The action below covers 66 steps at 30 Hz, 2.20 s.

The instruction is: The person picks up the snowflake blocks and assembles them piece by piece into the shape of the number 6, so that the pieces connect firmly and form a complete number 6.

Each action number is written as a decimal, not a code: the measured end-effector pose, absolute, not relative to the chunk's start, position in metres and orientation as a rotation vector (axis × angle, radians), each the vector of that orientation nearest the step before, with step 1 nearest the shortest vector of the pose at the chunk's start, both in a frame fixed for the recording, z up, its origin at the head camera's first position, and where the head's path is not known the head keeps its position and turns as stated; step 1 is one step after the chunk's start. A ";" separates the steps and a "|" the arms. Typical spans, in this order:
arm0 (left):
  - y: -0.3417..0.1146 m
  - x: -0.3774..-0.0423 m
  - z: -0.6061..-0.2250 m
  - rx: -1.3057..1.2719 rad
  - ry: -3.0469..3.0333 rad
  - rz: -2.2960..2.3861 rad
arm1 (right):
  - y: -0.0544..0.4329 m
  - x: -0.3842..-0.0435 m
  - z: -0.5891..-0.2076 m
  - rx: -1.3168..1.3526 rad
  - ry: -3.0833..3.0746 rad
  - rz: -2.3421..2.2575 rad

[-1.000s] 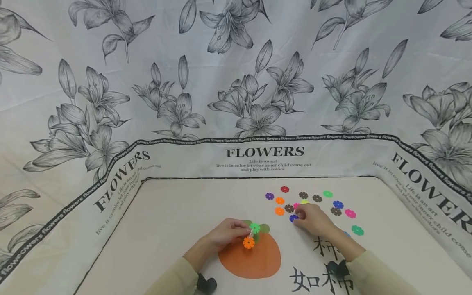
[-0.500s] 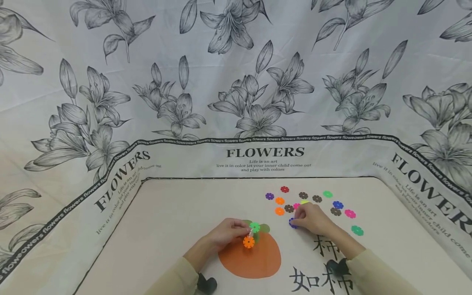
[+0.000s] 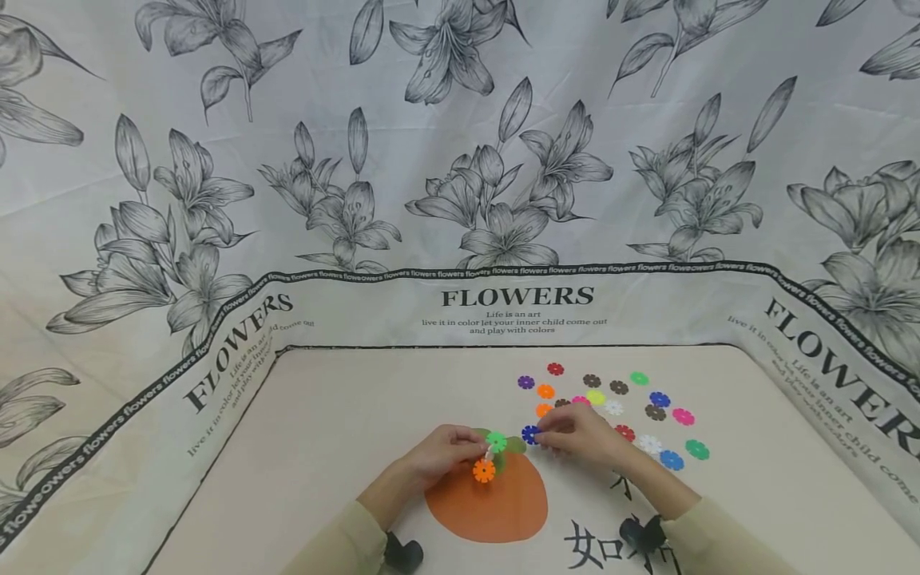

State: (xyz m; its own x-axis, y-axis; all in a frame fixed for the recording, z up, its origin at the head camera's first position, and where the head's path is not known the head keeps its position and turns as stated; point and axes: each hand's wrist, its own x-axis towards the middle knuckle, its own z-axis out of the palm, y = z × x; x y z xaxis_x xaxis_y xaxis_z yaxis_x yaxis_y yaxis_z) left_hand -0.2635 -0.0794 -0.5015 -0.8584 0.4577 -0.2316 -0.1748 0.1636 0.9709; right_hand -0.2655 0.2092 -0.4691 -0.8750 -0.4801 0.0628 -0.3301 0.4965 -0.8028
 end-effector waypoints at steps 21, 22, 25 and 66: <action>-0.079 -0.264 -0.498 0.304 1.985 1.716 | 0.186 -0.265 -0.465 -0.941 2.442 -1.384; -0.079 -0.264 -0.498 0.300 1.988 1.714 | 0.186 -0.265 -0.466 -0.939 2.432 -1.393; -0.079 -0.263 -0.498 0.284 2.001 1.705 | 0.184 -0.265 -0.466 -0.906 2.394 -1.411; -0.077 -0.264 -0.503 0.319 1.952 1.710 | 0.208 -0.284 -0.466 -0.568 2.856 -1.084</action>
